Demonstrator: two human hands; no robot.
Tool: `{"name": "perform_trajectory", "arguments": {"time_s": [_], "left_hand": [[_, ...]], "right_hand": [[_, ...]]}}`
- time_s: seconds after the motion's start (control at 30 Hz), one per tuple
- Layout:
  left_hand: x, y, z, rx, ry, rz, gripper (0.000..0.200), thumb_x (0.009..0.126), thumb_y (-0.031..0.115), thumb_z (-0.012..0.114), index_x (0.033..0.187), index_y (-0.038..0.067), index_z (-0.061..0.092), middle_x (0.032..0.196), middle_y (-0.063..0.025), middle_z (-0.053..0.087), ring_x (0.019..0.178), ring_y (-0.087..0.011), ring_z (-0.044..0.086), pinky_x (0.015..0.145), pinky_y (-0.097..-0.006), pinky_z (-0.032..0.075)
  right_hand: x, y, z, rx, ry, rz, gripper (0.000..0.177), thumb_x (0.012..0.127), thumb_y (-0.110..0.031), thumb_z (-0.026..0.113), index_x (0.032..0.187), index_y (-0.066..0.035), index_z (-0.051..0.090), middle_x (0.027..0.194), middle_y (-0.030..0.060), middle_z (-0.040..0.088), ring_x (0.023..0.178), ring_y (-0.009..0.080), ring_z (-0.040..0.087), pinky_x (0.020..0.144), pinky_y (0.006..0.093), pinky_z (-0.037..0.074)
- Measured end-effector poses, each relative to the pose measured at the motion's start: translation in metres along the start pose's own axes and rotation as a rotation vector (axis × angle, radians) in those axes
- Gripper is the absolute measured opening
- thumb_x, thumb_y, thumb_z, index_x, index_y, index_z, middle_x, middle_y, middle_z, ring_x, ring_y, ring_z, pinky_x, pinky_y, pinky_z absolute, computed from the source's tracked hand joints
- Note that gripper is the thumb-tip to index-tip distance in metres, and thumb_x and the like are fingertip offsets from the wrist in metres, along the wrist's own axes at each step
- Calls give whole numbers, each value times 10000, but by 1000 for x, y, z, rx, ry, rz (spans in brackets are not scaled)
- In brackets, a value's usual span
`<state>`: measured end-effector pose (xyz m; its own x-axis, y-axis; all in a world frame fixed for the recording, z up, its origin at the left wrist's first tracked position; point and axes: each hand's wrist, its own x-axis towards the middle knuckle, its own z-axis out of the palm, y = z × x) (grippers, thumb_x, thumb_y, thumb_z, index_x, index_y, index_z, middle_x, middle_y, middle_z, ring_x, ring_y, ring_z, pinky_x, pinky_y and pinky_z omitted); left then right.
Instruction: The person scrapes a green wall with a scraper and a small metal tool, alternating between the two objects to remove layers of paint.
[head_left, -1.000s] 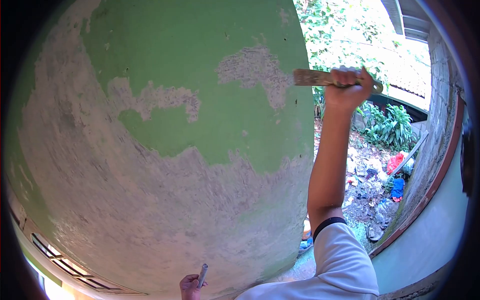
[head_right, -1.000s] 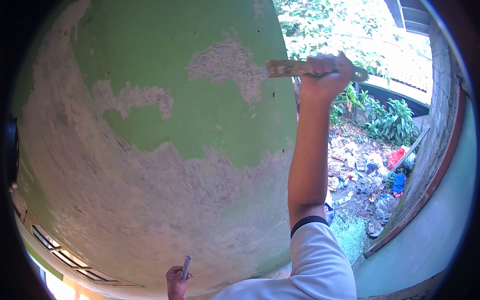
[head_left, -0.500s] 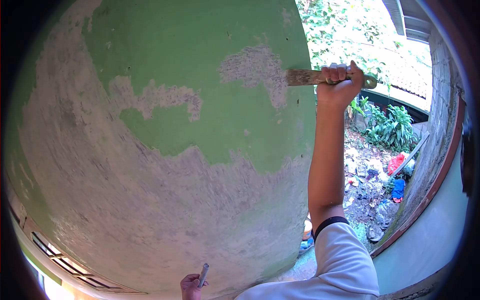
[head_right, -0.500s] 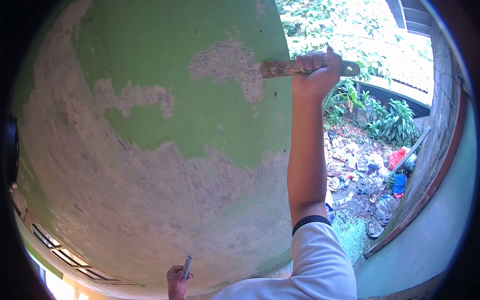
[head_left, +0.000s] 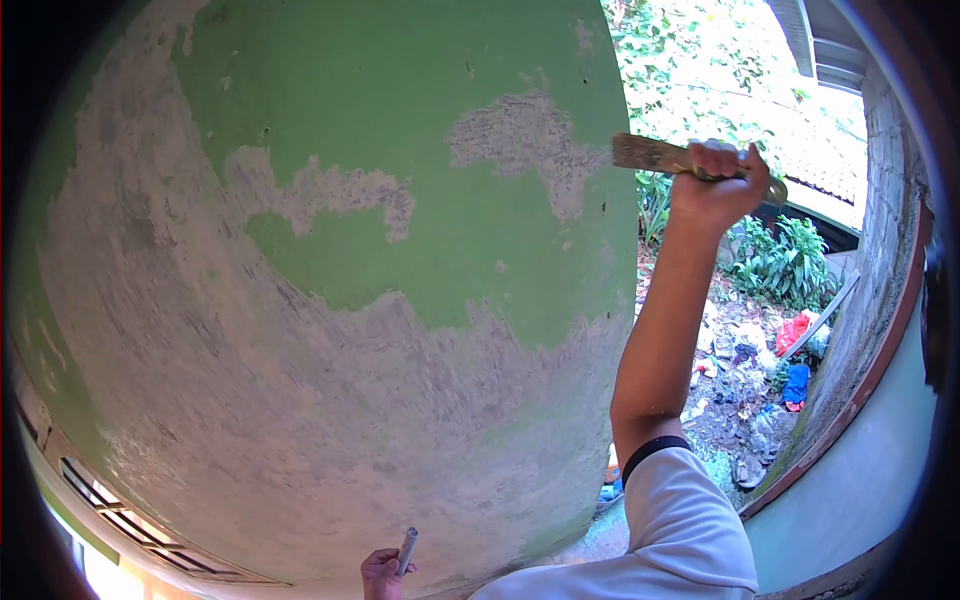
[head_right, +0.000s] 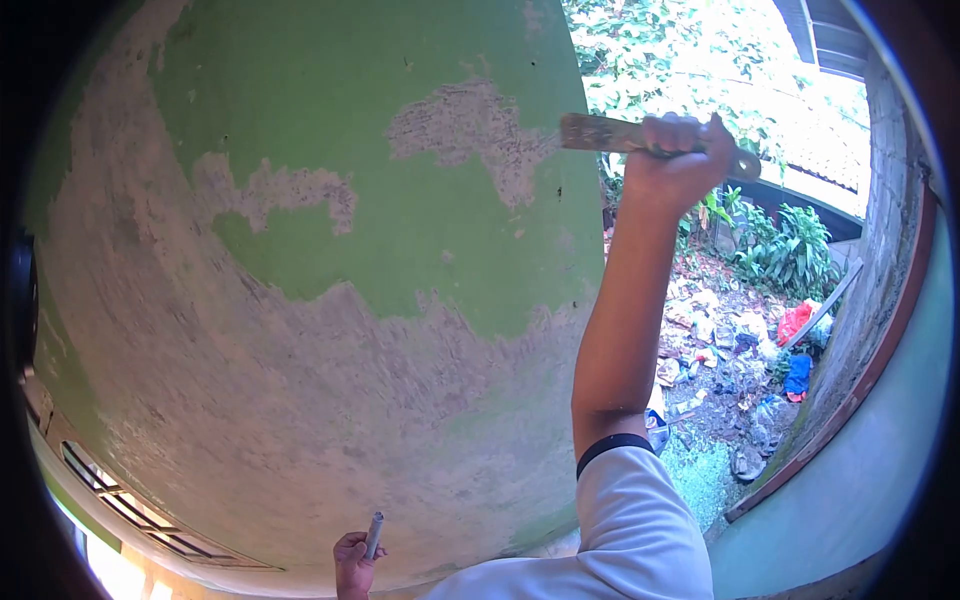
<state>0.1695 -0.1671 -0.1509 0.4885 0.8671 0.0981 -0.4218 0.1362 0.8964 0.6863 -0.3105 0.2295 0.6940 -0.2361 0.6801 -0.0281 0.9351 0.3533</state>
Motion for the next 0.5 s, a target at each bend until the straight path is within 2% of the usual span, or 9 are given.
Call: {"name": "perform_trajectory", "arguments": {"time_s": [0.1,0.17,0.3,0.37,0.4,0.47,0.5], "left_hand": [[1,-4,-8,14,5,-12,284,728,133,650,917,-53,546,725,-189,598,631,-262,592,641,-383,501],[1,-13,-21,197,12,-83,362,743,234,679,984,-10,561,788,-83,601,671,-186,574,636,-304,470],[3,-17,-30,228,26,-73,379,736,243,683,988,-12,560,787,-84,600,667,-185,574,637,-306,470],[2,-10,-22,172,23,-110,378,732,232,691,989,-12,561,789,-78,600,669,-181,574,629,-306,471],[2,-7,-16,173,24,-109,378,732,232,691,989,-12,561,789,-78,600,669,-181,574,629,-306,471],[0,0,-2,1,24,-12,275,735,124,645,921,-53,547,726,-187,599,634,-263,595,637,-379,503],[0,0,-3,0,22,-10,275,735,124,645,921,-53,547,726,-187,599,634,-263,595,637,-379,503]], "right_hand": [[1,11,-3,12,49,26,242,772,-177,531,628,-147,339,510,-40,265,447,102,245,453,259,258],[-7,24,15,-190,154,2,257,769,-177,531,617,-142,327,512,-34,267,454,109,246,456,269,254],[15,-2,-10,8,10,23,253,768,-169,525,614,-139,326,512,-23,260,466,121,248,463,275,249],[14,10,-8,-32,73,-16,255,768,-167,527,618,-137,322,514,-24,256,468,120,248,462,276,250],[12,17,-7,-72,136,-55,256,768,-165,528,623,-136,319,517,-26,252,470,118,248,461,277,251],[-4,26,9,-191,162,-30,279,764,-169,537,616,-136,303,517,-29,254,468,114,248,457,273,248],[0,24,9,-166,166,-9,284,763,-167,539,615,-137,298,516,-30,253,466,112,245,454,272,248]]}}
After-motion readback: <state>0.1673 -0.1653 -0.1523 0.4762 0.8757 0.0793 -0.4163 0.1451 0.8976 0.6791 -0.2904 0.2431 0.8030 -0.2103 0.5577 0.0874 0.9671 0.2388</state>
